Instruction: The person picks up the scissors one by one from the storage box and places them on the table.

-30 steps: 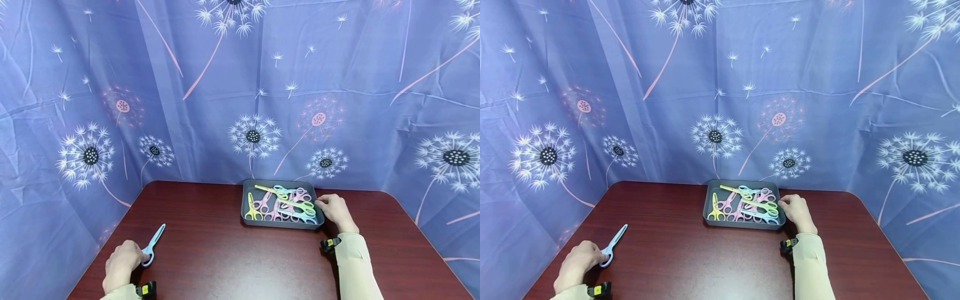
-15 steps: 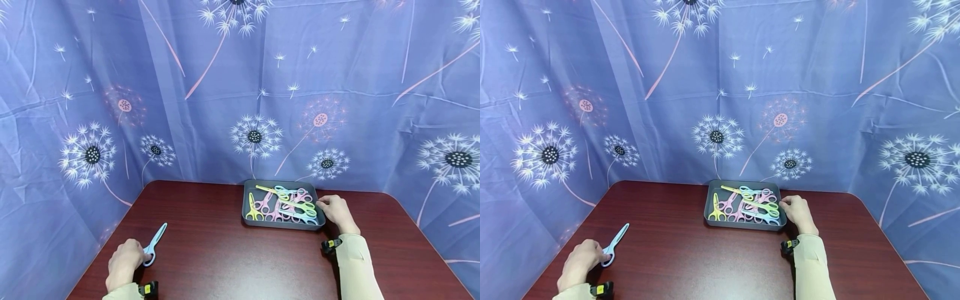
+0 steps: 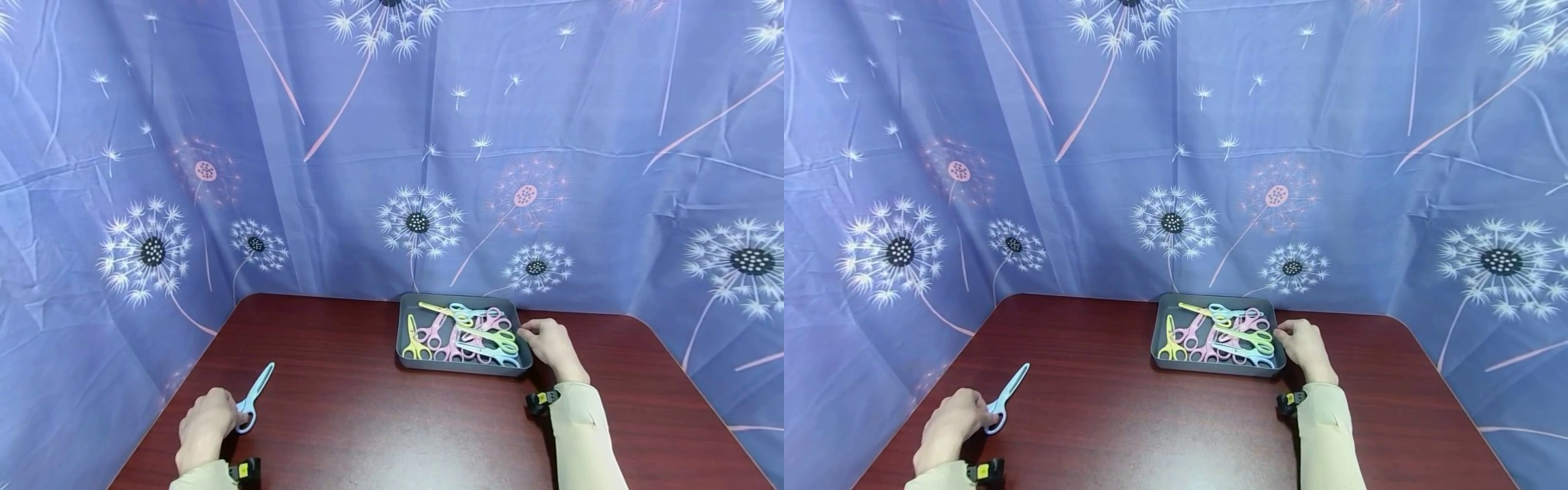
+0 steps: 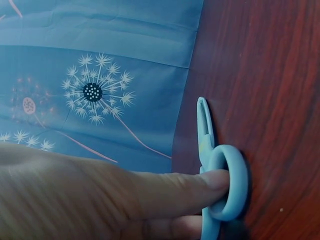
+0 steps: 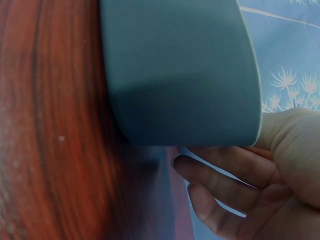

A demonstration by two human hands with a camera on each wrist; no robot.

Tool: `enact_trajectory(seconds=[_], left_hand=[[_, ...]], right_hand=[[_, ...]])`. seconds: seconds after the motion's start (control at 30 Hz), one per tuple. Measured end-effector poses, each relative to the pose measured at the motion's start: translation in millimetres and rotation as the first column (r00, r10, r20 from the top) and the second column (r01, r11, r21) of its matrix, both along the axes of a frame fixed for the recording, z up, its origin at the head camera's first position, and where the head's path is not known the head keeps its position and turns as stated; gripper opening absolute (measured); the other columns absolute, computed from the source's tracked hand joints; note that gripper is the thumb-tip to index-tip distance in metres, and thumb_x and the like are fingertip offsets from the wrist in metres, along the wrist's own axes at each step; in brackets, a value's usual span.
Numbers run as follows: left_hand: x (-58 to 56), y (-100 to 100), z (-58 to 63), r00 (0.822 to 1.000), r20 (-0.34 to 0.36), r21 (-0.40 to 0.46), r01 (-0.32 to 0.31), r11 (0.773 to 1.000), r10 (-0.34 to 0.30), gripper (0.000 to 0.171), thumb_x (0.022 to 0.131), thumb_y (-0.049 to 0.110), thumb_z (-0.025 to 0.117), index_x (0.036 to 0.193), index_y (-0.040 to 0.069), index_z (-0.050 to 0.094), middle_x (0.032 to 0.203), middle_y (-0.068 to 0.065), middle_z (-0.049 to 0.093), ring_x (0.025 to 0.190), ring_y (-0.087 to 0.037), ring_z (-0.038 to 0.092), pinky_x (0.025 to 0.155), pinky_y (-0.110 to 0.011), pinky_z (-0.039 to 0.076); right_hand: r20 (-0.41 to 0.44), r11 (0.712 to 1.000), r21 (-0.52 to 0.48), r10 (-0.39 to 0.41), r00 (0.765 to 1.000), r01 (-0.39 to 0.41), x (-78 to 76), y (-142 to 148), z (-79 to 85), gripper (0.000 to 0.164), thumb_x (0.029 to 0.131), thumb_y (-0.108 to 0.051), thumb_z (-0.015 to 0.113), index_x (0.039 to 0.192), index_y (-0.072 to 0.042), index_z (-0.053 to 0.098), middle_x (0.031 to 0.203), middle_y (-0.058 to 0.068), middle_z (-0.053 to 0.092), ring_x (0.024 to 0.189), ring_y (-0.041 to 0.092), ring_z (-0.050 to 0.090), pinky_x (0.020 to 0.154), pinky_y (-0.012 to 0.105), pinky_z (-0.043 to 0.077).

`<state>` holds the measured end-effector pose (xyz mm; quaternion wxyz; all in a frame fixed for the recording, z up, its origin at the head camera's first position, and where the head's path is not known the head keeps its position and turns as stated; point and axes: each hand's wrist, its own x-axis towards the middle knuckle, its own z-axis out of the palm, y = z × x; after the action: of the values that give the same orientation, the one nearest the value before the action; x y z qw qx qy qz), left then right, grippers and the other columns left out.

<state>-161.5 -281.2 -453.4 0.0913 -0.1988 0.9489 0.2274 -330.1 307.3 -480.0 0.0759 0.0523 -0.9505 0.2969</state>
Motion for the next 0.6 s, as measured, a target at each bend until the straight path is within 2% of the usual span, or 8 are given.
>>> enact_trajectory(seconds=[0.33, 0.6], left_hand=[[-0.3, -0.3, 2.2, 1.000, 0.015, -0.008, 0.001, 1.000, -0.001, 0.025, 0.077, 0.024, 0.081, 0.077, 0.007, 0.062, 0.073, -0.014, 0.057, 0.072, -0.036, 0.056, 0.066, -0.052, 0.044], [1.9, -1.9, 4.6, 1.000, -0.021, 0.006, 0.010, 1.000, -0.010, 0.024, 0.076, 0.024, 0.081, 0.077, 0.008, 0.063, 0.072, -0.011, 0.058, 0.071, -0.034, 0.057, 0.064, -0.051, 0.044]], right_hand=[[-0.016, 1.000, 0.011, 0.009, 1.000, -0.009, -0.5, 0.7, -0.1, 0.019, 0.092, -0.014, 0.065, 0.099, 0.002, 0.073, 0.099, 0.021, 0.069, 0.098, 0.043, 0.061, 0.084, 0.055, 0.046], [-0.018, 1.000, 0.003, 0.008, 1.000, -0.008, -1.1, 0.4, -0.7, 0.019, 0.092, -0.013, 0.064, 0.099, 0.003, 0.073, 0.098, 0.021, 0.069, 0.097, 0.043, 0.061, 0.083, 0.055, 0.046]])
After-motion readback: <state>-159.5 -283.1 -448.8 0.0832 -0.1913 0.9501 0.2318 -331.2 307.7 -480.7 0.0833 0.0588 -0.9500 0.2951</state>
